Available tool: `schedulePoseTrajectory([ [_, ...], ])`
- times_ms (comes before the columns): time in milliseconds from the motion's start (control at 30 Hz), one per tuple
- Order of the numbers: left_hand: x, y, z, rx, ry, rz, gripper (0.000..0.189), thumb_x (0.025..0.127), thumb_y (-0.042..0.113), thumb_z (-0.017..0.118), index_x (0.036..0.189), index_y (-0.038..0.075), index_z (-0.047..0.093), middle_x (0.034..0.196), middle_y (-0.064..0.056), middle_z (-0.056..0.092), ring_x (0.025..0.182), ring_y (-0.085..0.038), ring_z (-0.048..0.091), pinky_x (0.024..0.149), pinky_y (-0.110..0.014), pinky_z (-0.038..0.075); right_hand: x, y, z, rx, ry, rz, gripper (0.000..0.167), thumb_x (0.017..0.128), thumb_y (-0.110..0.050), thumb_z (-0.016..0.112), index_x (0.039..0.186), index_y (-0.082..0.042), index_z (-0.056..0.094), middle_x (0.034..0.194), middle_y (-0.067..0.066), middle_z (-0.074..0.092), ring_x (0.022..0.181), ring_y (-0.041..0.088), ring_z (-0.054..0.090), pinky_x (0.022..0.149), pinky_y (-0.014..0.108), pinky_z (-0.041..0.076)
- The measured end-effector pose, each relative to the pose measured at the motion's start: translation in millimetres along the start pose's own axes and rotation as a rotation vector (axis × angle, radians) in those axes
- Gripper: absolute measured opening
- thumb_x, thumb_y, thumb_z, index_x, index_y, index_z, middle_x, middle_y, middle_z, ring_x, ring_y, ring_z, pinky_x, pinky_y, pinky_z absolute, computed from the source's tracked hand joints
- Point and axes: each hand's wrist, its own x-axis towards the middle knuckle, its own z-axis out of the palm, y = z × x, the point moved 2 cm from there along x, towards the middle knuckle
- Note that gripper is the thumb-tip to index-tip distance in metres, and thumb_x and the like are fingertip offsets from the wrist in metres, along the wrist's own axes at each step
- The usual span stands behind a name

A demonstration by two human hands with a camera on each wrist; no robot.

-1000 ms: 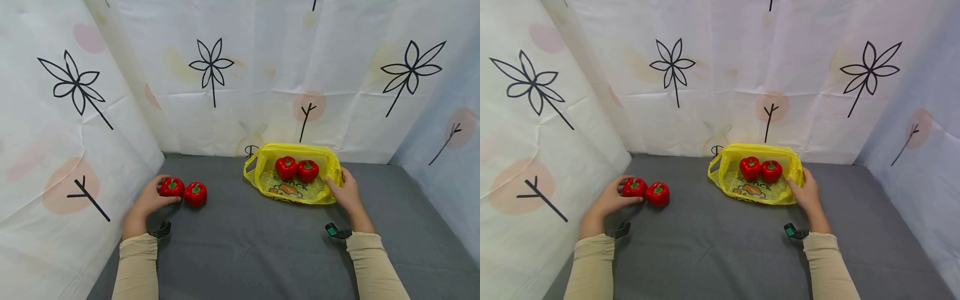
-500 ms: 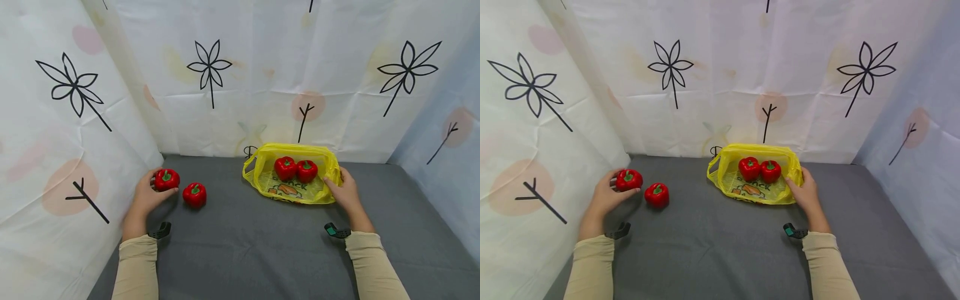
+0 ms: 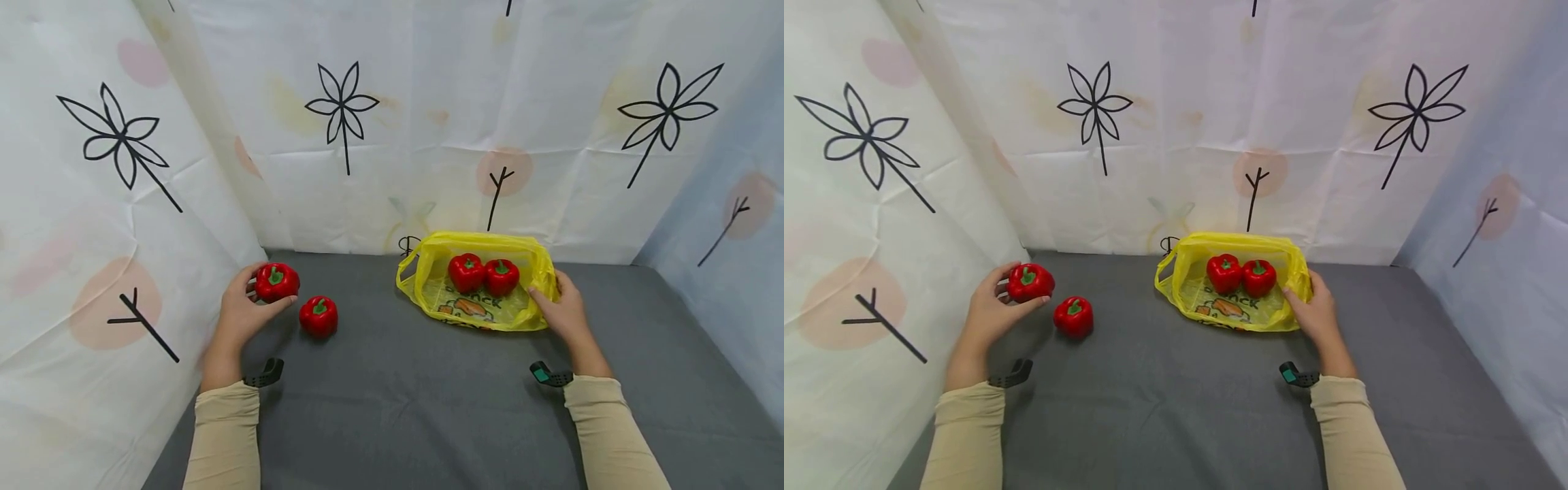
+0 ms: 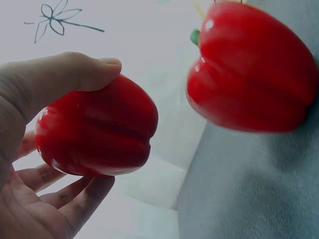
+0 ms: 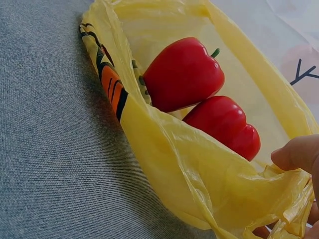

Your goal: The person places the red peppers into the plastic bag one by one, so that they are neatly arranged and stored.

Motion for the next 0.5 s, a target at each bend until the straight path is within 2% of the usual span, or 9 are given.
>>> schedulePoseTrajectory([
  [67, 0.5, 5.0, 0.8, 0.011, -0.002, 0.018, 0.087, 0.086, 0.027, 0.09, 0.159, 0.011, 0.046, 0.15, -0.02, 0.055, 0.127, -0.04, 0.059, 0.101, -0.053, 0.057, 0.0, 0, -1, -0.003, -0.001, -0.004, 0.071, 0.107, -0.03, 0.063, 0.162, 0.003, 0.033, 0.157, 0.032, 0.046, 0.131, 0.047, 0.054, 0.106, 0.059, 0.049],
  [133, 0.7, 10.4, 1.8, 0.022, -0.006, 0.04, 0.086, 0.086, 0.025, 0.091, 0.158, 0.011, 0.047, 0.149, -0.018, 0.056, 0.126, -0.038, 0.06, 0.099, -0.036, 0.057, -0.1, 0, -1, -0.001, -0.003, -0.006, 0.071, 0.107, -0.03, 0.063, 0.162, 0.003, 0.033, 0.157, 0.032, 0.046, 0.131, 0.048, 0.054, 0.106, 0.06, 0.049],
  [200, 0.8, 15.4, 3.3, 0.026, -0.014, 0.063, 0.086, 0.085, 0.023, 0.092, 0.158, 0.011, 0.048, 0.148, -0.017, 0.058, 0.126, -0.037, 0.061, 0.095, -0.022, 0.052, 0.2, 0, -1, 0.002, -0.002, -0.006, 0.071, 0.107, -0.03, 0.063, 0.163, 0.003, 0.032, 0.157, 0.032, 0.046, 0.132, 0.048, 0.054, 0.107, 0.06, 0.049],
  [267, 0.3, 20.4, 5.1, 0.022, -0.026, 0.072, 0.085, 0.085, 0.022, 0.092, 0.157, 0.012, 0.049, 0.148, -0.016, 0.059, 0.126, -0.036, 0.062, 0.093, -0.016, 0.048, 0.4, 0, -2, 0.007, -0.003, -0.006, 0.072, 0.107, -0.03, 0.063, 0.163, 0.003, 0.032, 0.158, 0.033, 0.045, 0.133, 0.048, 0.053, 0.108, 0.062, 0.048],
  [333, -0.9, 25.1, 7.1, 0.012, -0.039, 0.077, 0.085, 0.085, 0.023, 0.092, 0.157, 0.012, 0.049, 0.147, -0.016, 0.059, 0.126, -0.036, 0.062, 0.097, -0.021, 0.05, 0.7, -1, -2, 0.01, -0.003, -0.006, 0.072, 0.107, -0.03, 0.063, 0.163, 0.002, 0.031, 0.158, 0.033, 0.044, 0.134, 0.049, 0.052, 0.109, 0.063, 0.047],
  [500, -4.9, 36.7, 13.9, -0.002, -0.074, 0.084, 0.083, 0.085, 0.026, 0.092, 0.156, 0.013, 0.05, 0.148, -0.015, 0.059, 0.127, -0.036, 0.062, 0.105, -0.052, 0.054, 0.2, -2, -1, 0.009, -0.003, -0.008, 0.071, 0.107, -0.03, 0.063, 0.163, 0.002, 0.032, 0.157, 0.033, 0.046, 0.132, 0.05, 0.053, 0.106, 0.063, 0.049],
])
